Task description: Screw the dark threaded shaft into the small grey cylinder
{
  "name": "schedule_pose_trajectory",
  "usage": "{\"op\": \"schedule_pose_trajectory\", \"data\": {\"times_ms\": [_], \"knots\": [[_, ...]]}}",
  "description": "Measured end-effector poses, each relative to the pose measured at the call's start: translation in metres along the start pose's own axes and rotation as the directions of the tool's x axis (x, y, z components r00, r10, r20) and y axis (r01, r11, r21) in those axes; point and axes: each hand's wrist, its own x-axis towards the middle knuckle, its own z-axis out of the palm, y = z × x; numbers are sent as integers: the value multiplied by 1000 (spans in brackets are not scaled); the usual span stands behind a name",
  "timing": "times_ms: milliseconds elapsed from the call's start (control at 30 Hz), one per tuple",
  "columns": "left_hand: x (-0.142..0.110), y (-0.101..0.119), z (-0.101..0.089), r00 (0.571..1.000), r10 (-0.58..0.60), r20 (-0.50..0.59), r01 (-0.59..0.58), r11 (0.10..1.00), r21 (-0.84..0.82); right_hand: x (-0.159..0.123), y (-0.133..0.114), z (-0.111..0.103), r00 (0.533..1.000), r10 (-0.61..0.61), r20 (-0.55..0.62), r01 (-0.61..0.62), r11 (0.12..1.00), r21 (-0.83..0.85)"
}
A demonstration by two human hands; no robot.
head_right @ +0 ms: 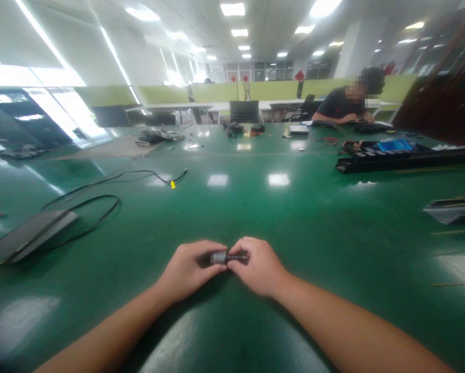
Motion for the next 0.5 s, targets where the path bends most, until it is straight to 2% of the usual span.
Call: {"op": "schedule_pose_trajectory", "data": {"times_ms": [500], "knots": [[-1, -3, -2, 1000, 10, -6, -10, 1000, -10, 1, -1, -1, 1000, -5, -2, 5, 1000, 1]]}}
